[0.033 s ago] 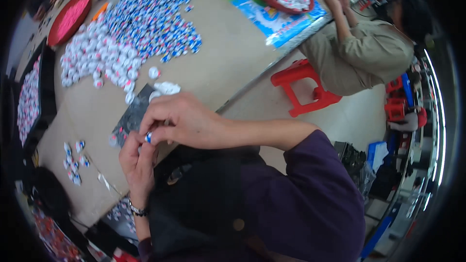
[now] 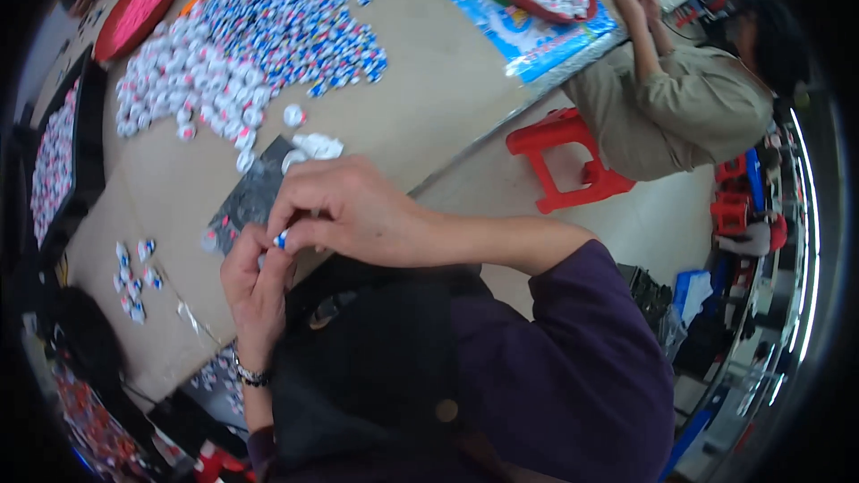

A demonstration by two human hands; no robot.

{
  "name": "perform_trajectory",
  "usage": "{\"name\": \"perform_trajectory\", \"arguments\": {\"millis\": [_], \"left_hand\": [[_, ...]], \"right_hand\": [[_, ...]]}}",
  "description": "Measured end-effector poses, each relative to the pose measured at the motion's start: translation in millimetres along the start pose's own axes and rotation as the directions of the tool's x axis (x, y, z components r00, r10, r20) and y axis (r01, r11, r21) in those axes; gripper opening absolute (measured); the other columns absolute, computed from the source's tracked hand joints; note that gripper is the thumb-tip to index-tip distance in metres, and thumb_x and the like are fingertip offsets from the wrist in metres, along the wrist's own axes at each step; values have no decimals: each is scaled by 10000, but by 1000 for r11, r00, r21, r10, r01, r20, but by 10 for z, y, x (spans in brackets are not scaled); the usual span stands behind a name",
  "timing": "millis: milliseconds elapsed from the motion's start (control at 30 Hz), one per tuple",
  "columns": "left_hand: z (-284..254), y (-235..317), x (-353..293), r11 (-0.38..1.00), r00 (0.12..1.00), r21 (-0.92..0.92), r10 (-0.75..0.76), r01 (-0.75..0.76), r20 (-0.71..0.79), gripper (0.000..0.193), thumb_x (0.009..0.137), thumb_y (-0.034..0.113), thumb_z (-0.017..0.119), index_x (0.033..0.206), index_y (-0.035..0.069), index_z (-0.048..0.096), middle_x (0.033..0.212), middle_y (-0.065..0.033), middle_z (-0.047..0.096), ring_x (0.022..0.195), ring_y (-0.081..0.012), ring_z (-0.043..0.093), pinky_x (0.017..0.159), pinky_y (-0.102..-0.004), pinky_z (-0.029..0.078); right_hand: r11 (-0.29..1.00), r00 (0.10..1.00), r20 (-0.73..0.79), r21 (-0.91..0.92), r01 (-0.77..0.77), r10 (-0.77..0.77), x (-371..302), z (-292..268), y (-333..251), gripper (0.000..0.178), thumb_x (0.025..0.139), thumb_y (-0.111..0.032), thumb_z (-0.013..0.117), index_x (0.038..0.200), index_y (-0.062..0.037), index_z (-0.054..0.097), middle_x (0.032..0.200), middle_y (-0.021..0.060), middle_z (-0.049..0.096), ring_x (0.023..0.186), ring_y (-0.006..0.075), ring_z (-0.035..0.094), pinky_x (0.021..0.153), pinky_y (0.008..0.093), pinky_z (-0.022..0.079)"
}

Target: The person assembles toy figurines by dipping small components into adhesive and inserting them into figurine heads by hand, pausing to empty a bowl of figurine parts onto the table.

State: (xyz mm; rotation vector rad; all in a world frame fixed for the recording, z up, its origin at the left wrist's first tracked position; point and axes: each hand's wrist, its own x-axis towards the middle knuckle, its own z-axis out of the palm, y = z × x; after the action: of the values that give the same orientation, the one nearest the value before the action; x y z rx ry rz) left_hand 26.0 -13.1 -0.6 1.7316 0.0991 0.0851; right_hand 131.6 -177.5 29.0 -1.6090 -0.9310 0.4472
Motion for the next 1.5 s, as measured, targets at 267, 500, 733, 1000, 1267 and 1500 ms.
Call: {"name": "perform_trajectory", "arguments": {"millis": [267, 500, 733, 1000, 1267, 1500], "left_hand": [[-21, 40, -80, 872, 963, -412, -258, 265, 74, 118, 864, 80, 632, 909, 38, 531, 760, 1, 520, 627, -42, 454, 510, -186, 351], [-13, -6, -230, 741, 950, -594, -236, 312, 204, 142, 894, 90, 557, 1007, 56, 478, 785, -70, 546, 543, -100, 494, 414, -183, 317], [46, -92, -186, 734, 932, -588, -175, 339, 319, 308, 934, 261, 600, 1023, 18, 433, 894, -130, 581, 448, -113, 478, 351, -191, 305], [83, -364, -99, 632, 933, -719, -16, 288, 360, 337, 913, 308, 625, 1027, 53, 436, 827, -107, 583, 428, -119, 463, 340, -202, 307], [-4, -316, -102, 581, 873, -689, -80, 433, 481, 276, 921, 202, 605, 1127, 64, 485, 879, -135, 614, 606, -180, 541, 504, -251, 410], [86, -335, -84, 685, 905, -636, -79, 354, 419, 388, 945, 386, 554, 1098, 30, 528, 661, -43, 522, 451, -49, 389, 400, -192, 285]], "right_hand": [[981, 993, -89, -184, 57, -74, 28, -85, -77, 141, 781, 63, 673, 904, 6, 635, 901, 83, 627, 806, 160, 623, 671, 264, 495], [987, 963, -268, 158, 25, 19, 21, -13, 99, 96, 796, 66, 642, 875, 22, 610, 914, 73, 608, 824, 123, 607, 687, 255, 494], [968, 947, -294, 244, -55, 128, -52, -124, 90, 100, 820, 61, 630, 906, 42, 582, 933, 93, 597, 832, 131, 610, 710, 266, 518], [907, 915, -322, 409, -98, 244, -48, -183, 280, 94, 831, 77, 622, 908, 32, 590, 937, 66, 600, 816, 95, 592, 676, 249, 502], [889, 911, -344, 454, -52, 229, -49, -178, 362, 104, 832, 69, 629, 917, 22, 593, 952, 62, 595, 822, 86, 582, 673, 234, 483], [896, 875, -419, 443, -35, 241, -157, -206, 356, 100, 834, 49, 624, 918, 1, 599, 935, 53, 594, 749, 87, 576, 608, 220, 480]]}}
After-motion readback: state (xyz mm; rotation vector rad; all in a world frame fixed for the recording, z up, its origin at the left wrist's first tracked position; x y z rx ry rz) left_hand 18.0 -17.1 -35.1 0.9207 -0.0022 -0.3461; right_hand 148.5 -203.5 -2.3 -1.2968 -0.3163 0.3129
